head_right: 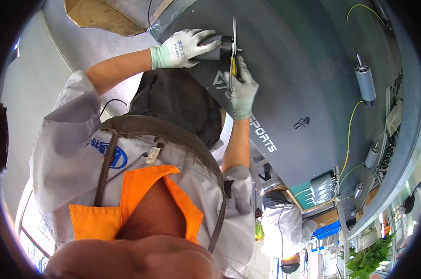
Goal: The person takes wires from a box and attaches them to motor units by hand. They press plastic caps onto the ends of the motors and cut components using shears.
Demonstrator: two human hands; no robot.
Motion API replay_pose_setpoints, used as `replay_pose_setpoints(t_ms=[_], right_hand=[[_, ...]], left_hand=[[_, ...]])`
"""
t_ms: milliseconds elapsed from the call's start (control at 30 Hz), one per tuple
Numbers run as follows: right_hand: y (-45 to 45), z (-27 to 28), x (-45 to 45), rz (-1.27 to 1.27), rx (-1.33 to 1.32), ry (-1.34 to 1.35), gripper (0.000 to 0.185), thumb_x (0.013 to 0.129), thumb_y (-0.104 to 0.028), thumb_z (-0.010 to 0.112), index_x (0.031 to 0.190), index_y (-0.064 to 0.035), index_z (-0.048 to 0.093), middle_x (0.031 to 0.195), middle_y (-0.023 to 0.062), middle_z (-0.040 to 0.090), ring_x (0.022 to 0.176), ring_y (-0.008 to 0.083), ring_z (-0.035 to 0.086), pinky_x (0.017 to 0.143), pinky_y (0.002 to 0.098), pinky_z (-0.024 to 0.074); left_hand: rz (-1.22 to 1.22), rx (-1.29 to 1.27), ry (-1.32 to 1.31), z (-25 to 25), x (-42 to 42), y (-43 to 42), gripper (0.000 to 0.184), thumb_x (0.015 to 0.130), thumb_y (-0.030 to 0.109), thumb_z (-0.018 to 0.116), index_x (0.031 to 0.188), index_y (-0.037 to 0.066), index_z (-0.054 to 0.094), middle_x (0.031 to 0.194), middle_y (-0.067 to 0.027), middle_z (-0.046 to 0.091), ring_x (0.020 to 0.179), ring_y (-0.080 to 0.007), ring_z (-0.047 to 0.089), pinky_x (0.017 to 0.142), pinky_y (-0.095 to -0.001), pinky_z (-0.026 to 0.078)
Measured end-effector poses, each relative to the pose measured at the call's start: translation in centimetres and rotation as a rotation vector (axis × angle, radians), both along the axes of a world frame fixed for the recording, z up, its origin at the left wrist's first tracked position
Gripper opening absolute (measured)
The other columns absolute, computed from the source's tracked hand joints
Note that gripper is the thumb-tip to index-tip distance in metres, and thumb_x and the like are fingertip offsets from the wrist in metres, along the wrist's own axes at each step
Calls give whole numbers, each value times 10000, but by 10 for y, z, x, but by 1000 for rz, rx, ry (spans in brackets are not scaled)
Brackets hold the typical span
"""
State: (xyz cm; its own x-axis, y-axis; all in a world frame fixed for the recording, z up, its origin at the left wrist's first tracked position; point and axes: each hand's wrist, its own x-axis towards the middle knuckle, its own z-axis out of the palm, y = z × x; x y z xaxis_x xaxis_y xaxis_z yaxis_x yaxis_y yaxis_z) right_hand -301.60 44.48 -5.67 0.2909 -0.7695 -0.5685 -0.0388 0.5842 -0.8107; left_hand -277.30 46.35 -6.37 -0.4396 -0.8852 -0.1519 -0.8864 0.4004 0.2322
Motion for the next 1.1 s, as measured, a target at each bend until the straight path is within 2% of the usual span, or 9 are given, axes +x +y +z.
replay_pose_setpoints(t_ms=[233, 300, 367, 500, 567, 700, 867, 1033, 1100], right_hand=[[-12, -6, -98, -375, -234, 292, 567, 889, 10, 711, 1430, -59, 553, 782, -17, 613, 515, 26, 466, 419, 187, 331], [-3, -44, -139, -481, -296, 340, 587, 869, 51, 692, 1423, -104, 576, 747, -28, 613, 481, 31, 472, 389, 194, 346], [14, -3, -135, -532, -79, 399, 580, 872, 135, 641, 1423, -23, 555, 1039, 52, 690, 595, 34, 503, 494, 204, 435], [51, -6, -134, -490, -187, 339, 601, 875, 160, 601, 1455, 52, 484, 1365, 121, 612, 1114, 147, 601, 919, 255, 520], [64, -28, -130, -444, -205, 314, 624, 861, 163, 606, 1460, 54, 474, 1362, 122, 615, 1110, 150, 620, 921, 257, 521], [48, -10, -78, -247, -107, 554, 595, 841, 62, 663, 1417, 71, 515, 1219, 144, 699, 962, 153, 683, 851, 289, 553], [45, -43, -45, -116, -482, 403, 543, 888, 37, 620, 1422, 42, 522, 1305, 123, 645, 979, 132, 668, 866, 253, 531], [30, -5, 4, 112, -558, 511, 548, 877, -51, 667, 1397, 59, 530, 1261, 219, 679, 1025, 234, 697, 917, 338, 536], [29, -21, 31, 154, -596, 465, 545, 883, -21, 651, 1410, 43, 528, 1152, 153, 723, 890, 193, 698, 807, 306, 558]], left_hand=[[250, 316, -61, 22, -11, -19, 1107, 681, 340, 834, 1590, 202, 219, 1382, -208, 529, 1188, -413, 592, 952, -503, 519], [414, 488, 259, 24, -5, -38, 1095, 647, 337, 838, 1574, 175, 278, 1293, -213, 593, 1104, -426, 632, 935, -527, 523], [804, 685, 651, 58, -13, -70, 943, 622, 221, 878, 1460, 102, 463, 1078, -135, 703, 970, -243, 705, 743, -393, 598], [736, 287, 853, 22, -5, -202, 738, 702, 222, 855, 1321, 18, 511, 936, -122, 719, 800, -225, 731, 485, -404, 586], [792, 244, 561, 74, -18, -271, 669, 776, 285, 807, 1285, -30, 511, 911, -168, 719, 790, -263, 740, 621, -416, 597], [904, -141, 227, 11, -9, -384, 607, 788, 411, 796, 1140, -18, 550, 979, -196, 707, 931, -305, 725, 761, -451, 576], [327, -755, 160, 40, -35, -192, 562, 777, 244, 734, 1258, 14, 557, 1237, -229, 580, 1187, -393, 577, 988, -505, 469], [224, 67, 400, -31, 39, 118, 442, 930, 261, 613, 1318, 55, 566, 1110, -176, 623, 1016, -356, 624, 891, -501, 493], [658, 365, 588, -48, 105, 210, 321, 936, 270, 591, 1138, 30, 660, 1058, -217, 663, 1000, -401, 647, 902, -484, 502]])
